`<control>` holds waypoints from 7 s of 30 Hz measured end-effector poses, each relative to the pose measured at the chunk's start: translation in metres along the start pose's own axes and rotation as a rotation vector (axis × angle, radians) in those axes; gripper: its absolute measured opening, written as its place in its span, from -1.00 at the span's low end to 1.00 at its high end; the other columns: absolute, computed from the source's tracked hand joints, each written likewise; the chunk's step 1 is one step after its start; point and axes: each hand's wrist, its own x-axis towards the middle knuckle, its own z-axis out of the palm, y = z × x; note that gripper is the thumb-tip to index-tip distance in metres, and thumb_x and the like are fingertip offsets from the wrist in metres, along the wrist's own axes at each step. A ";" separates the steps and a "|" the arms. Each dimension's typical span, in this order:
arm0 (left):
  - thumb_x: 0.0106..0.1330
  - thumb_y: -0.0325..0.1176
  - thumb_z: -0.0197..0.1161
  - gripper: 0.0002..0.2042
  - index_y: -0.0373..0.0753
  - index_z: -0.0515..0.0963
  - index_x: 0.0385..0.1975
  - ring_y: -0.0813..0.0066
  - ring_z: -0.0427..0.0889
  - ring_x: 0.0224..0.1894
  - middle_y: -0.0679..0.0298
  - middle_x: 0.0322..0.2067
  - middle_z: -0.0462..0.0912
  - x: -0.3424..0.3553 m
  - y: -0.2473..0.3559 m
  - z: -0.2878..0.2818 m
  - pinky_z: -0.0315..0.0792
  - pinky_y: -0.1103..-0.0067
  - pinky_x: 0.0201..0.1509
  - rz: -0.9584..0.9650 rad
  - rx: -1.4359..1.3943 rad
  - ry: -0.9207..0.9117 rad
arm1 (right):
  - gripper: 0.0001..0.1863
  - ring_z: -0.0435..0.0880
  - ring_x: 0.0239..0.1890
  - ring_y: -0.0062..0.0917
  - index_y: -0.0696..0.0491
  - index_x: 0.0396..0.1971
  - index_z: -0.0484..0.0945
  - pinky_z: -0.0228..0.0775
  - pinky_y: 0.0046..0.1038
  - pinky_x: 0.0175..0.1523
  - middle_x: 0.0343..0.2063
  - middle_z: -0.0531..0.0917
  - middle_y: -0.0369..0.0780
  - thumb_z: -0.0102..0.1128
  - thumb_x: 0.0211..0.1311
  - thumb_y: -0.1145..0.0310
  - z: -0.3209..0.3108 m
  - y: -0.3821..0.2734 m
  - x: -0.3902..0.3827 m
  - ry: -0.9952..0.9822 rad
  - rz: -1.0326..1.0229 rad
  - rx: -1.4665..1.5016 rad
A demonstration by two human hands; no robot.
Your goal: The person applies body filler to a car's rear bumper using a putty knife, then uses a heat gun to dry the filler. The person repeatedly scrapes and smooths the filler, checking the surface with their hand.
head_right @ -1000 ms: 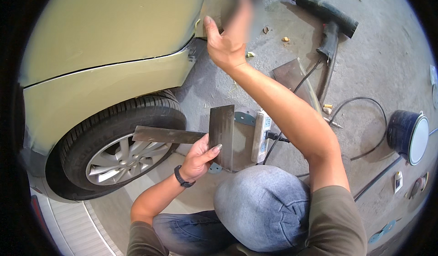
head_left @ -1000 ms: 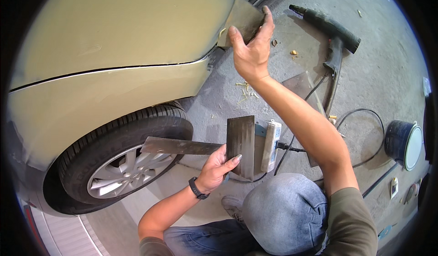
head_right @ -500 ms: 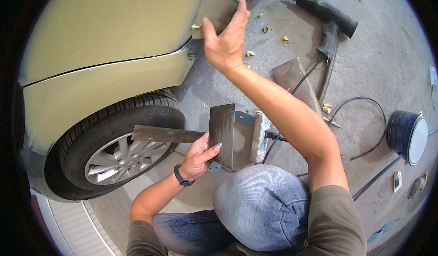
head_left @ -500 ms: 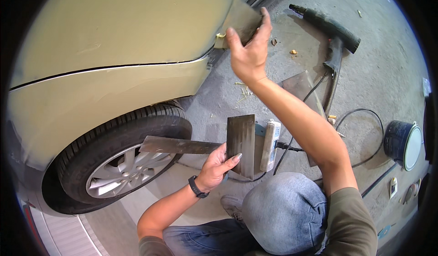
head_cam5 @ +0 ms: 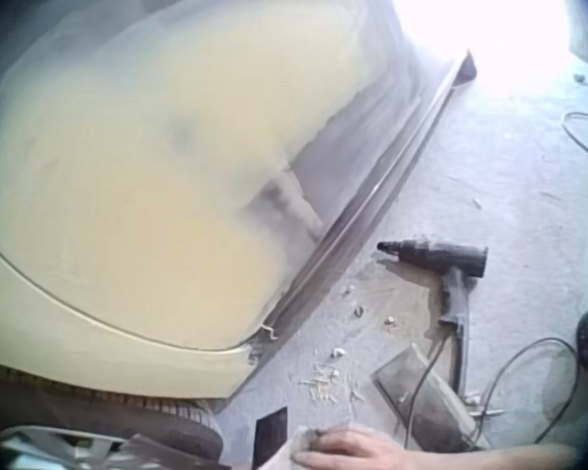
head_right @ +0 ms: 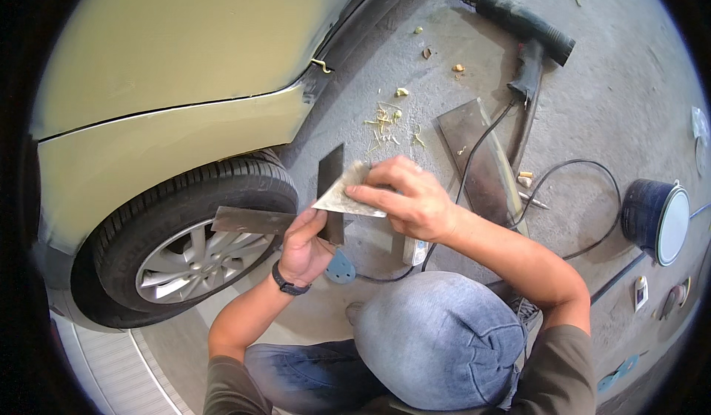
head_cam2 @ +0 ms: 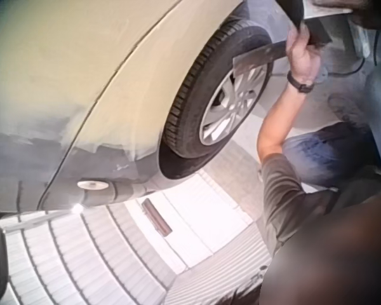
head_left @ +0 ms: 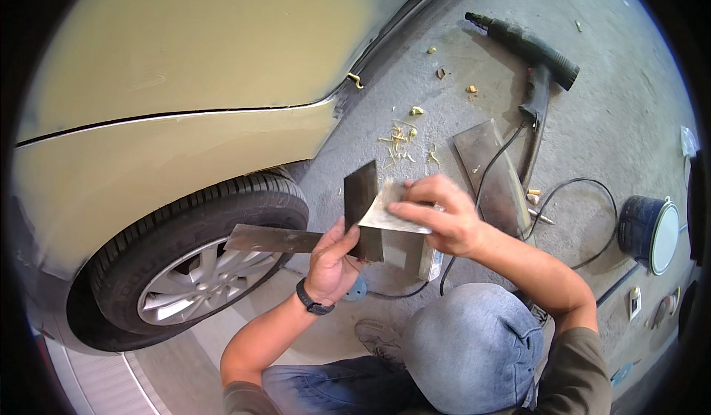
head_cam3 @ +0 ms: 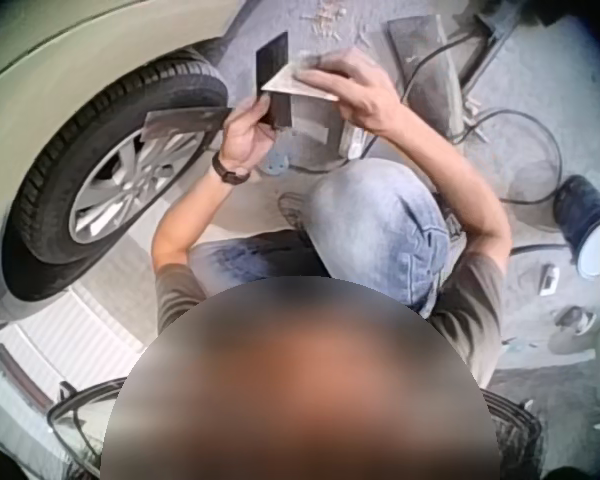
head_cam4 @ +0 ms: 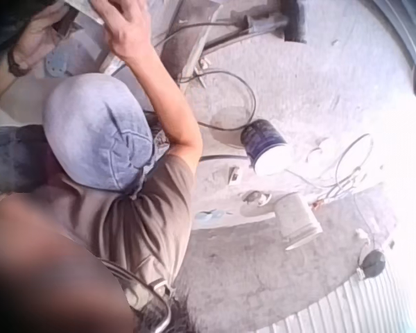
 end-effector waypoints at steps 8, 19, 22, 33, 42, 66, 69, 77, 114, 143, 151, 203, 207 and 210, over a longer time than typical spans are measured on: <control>0.58 -0.45 -0.04 -0.66 -0.28 0.34 0.30 0.44 0.59 0.19 0.23 0.16 0.59 -0.004 -0.001 0.004 0.43 0.43 0.31 0.058 0.047 -0.062 | -0.54 0.66 -0.11 -0.40 0.23 0.15 0.33 0.52 -0.37 0.00 -0.14 0.65 -0.07 0.25 0.38 0.37 -0.016 0.093 0.057 0.621 0.614 0.106; 0.56 -0.49 -0.01 -0.60 -0.36 0.31 0.35 0.49 0.51 0.25 0.22 0.24 0.52 -0.012 -0.009 -0.002 0.35 0.49 0.37 0.028 0.096 -0.041 | -0.02 0.40 0.31 -0.09 0.37 0.46 -0.09 0.21 -0.27 0.41 0.27 0.37 0.17 0.34 0.33 0.20 0.024 0.133 0.136 0.849 0.485 -0.151; 0.56 -0.49 -0.01 -0.61 -0.37 0.31 0.35 0.50 0.51 0.25 0.22 0.24 0.52 -0.012 -0.012 -0.003 0.34 0.50 0.37 0.014 0.076 -0.046 | 0.02 0.26 0.36 0.10 0.35 0.47 -0.13 0.09 -0.14 0.47 0.33 0.23 0.25 0.37 0.25 0.25 0.035 0.123 0.134 0.818 0.455 -0.143; 0.55 -0.49 0.00 -0.61 -0.36 0.31 0.34 0.53 0.50 0.24 0.22 0.24 0.52 -0.007 -0.014 -0.003 0.33 0.53 0.37 -0.006 0.093 -0.066 | -0.02 0.33 0.31 -0.01 0.30 0.46 -0.08 0.15 -0.16 0.43 0.28 0.28 0.15 0.38 0.22 0.36 0.048 0.116 0.130 0.739 0.422 -0.017; 0.55 -0.48 -0.01 -0.58 -0.36 0.28 0.37 0.50 0.52 0.23 0.22 0.23 0.52 -0.004 -0.014 -0.001 0.36 0.50 0.35 -0.012 0.121 -0.071 | -0.02 0.33 0.32 -0.06 0.27 0.47 -0.08 0.16 -0.19 0.42 0.27 0.29 0.13 0.39 0.21 0.37 0.060 0.114 0.129 0.811 0.339 0.052; 0.58 -0.46 -0.06 -0.59 -0.34 0.25 0.39 0.42 0.51 0.27 0.17 0.25 0.51 0.011 0.008 0.018 0.33 0.42 0.39 0.110 0.103 -0.079 | -0.76 0.67 -0.20 -0.30 0.19 -0.06 0.61 0.55 -0.34 -0.10 -0.27 0.69 -0.19 0.22 0.28 0.55 -0.019 0.008 -0.031 -0.133 1.014 -0.114; 0.59 -0.38 0.07 -0.67 -0.35 0.38 0.25 0.67 0.54 0.05 0.32 0.06 0.60 0.019 0.002 0.030 0.42 0.62 0.18 0.146 0.494 -0.043 | -0.67 0.67 -0.11 -0.55 0.14 0.10 0.55 0.52 -0.41 -0.03 -0.14 0.70 -0.29 0.23 0.37 0.49 -0.049 -0.002 -0.036 0.343 1.234 0.649; 0.63 -0.29 0.04 -0.69 -0.37 0.46 0.17 0.73 0.50 -0.02 0.39 -0.06 0.61 0.039 -0.032 0.078 0.40 0.66 0.12 -0.003 0.772 -0.112 | -0.61 0.66 0.04 -0.57 0.16 0.22 0.45 0.48 -0.43 0.18 0.04 0.68 -0.24 0.17 0.45 0.49 -0.085 -0.019 -0.028 0.388 1.278 1.176; 0.62 -0.23 0.05 -0.71 -0.30 0.52 0.10 0.76 0.59 -0.17 0.43 -0.14 0.68 -0.086 0.078 0.060 0.47 0.70 -0.09 0.214 0.264 -0.174 | -0.74 0.75 -0.15 -0.49 0.18 -0.05 0.65 0.62 -0.44 -0.04 -0.11 0.76 -0.18 0.13 0.30 0.62 -0.077 -0.193 0.165 0.220 1.084 -0.177; 0.49 -0.09 -0.13 -0.58 -0.29 0.36 -0.53 0.02 0.40 -0.40 0.04 -0.45 0.43 -0.290 0.323 -0.062 0.25 0.22 -0.26 1.060 2.535 0.124 | -0.01 0.39 0.35 -0.04 0.36 0.40 0.23 0.20 -0.24 0.43 0.26 0.40 0.22 0.25 0.26 -0.18 0.223 0.011 0.143 1.342 1.488 0.411; 0.53 0.05 -0.17 -0.47 -0.39 0.36 -0.41 0.03 0.35 -0.38 -0.02 -0.45 0.37 -0.292 0.323 -0.067 0.19 0.27 -0.29 1.028 2.510 0.183 | -0.02 0.42 0.29 -0.01 0.34 0.38 0.27 0.24 -0.23 0.40 0.18 0.43 0.20 0.27 0.24 -0.19 0.224 0.000 0.142 1.338 1.372 0.375; 0.48 -0.10 -0.06 -0.60 -0.18 0.38 -0.60 0.09 0.41 -0.48 0.13 -0.56 0.47 -0.282 0.318 -0.056 0.26 0.27 -0.28 1.128 2.533 0.166 | -0.11 0.48 0.17 -0.17 0.42 0.34 0.28 0.33 -0.28 0.31 0.10 0.42 0.05 0.42 0.24 0.07 0.188 -0.090 0.205 1.238 1.141 0.308; 0.49 -0.09 -0.06 -0.60 -0.17 0.40 -0.59 0.10 0.42 -0.48 0.14 -0.56 0.47 -0.283 0.318 -0.057 0.26 0.28 -0.28 1.103 2.523 0.168 | -0.14 0.48 0.10 -0.14 0.34 0.34 0.31 0.36 -0.26 0.24 0.01 0.42 0.02 0.46 0.17 0.15 0.196 -0.111 0.215 1.189 0.914 0.300; 0.50 -0.09 -0.06 -0.59 -0.16 0.41 -0.59 0.11 0.42 -0.49 0.15 -0.57 0.47 -0.284 0.318 -0.057 0.26 0.28 -0.28 1.086 2.527 0.147 | -0.12 0.49 0.10 -0.14 0.38 0.33 0.30 0.36 -0.25 0.24 0.03 0.42 0.02 0.47 0.17 0.13 0.194 -0.112 0.214 1.161 0.857 0.264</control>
